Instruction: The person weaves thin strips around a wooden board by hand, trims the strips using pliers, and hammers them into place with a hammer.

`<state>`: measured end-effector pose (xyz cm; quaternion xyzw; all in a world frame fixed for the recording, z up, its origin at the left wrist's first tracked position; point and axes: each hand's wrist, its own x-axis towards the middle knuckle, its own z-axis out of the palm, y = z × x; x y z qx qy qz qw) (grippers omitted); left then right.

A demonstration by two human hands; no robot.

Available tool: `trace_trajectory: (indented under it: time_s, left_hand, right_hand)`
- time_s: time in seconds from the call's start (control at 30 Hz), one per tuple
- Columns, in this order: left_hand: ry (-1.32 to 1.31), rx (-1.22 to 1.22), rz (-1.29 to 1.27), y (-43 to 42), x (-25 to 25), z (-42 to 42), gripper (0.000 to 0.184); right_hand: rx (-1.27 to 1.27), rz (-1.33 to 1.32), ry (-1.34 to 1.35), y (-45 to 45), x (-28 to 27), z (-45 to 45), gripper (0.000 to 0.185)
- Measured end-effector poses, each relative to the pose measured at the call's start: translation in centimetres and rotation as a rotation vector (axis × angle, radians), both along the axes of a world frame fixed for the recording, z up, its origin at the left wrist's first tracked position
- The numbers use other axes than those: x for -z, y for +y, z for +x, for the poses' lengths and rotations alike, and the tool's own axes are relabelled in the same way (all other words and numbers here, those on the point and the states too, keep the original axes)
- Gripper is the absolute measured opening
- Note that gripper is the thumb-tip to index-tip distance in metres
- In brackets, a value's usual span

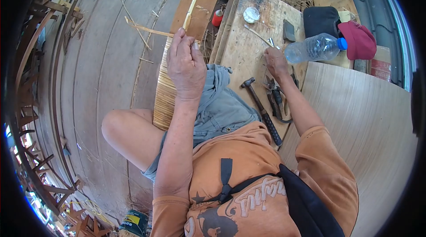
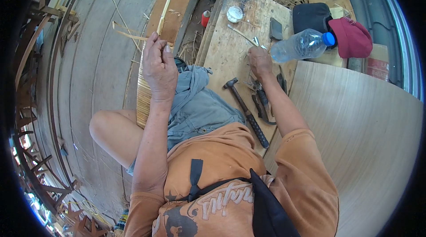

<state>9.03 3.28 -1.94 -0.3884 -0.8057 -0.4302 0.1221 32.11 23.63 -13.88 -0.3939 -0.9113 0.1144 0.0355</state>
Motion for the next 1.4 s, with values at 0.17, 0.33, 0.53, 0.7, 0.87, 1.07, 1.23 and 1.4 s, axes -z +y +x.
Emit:
trace_trajectory:
  time_s: [0.17,0.33,0.53,0.7,0.87,1.07,1.23,1.4]
  left_hand:
    - [0.009,0.002,-0.018,-0.1,-0.1,0.1,0.023]
    - [-0.002,0.001,0.003,-0.1,0.1,-0.1,0.022]
    - [-0.012,0.025,0.046,-0.1,0.2,-0.3,0.029]
    - [-0.186,0.042,0.134,-0.4,-0.1,-0.5,0.022]
    - [-0.326,0.099,0.153,-0.7,-0.6,-0.9,0.017]
    - [-0.526,0.153,0.126,-1.3,-2.1,-0.9,0.014]
    - [-0.533,0.198,0.102,-1.6,-2.3,-1.2,0.013]
    - [-0.616,0.248,0.172,-1.7,-1.8,-1.5,0.012]
  right_hand:
    - [-0.016,0.067,0.254,1.0,1.0,1.1,0.013]
    - [-0.128,0.008,0.207,-0.2,-0.9,-1.9,0.014]
    - [-0.166,0.068,-0.03,0.5,-0.1,-2.2,0.011]
    - [0.177,-0.336,0.431,-0.9,-3.7,-4.1,0.011]
    - [0.107,-0.906,0.885,-8.0,-11.4,-10.4,0.008]
    - [0.062,-0.971,0.934,-12.2,-14.4,-15.8,0.012]
    - [0.137,-0.95,0.877,-12.6,-15.1,-16.6,0.019]
    - [0.174,-1.083,0.902,-12.2,-14.6,-16.9,0.019]
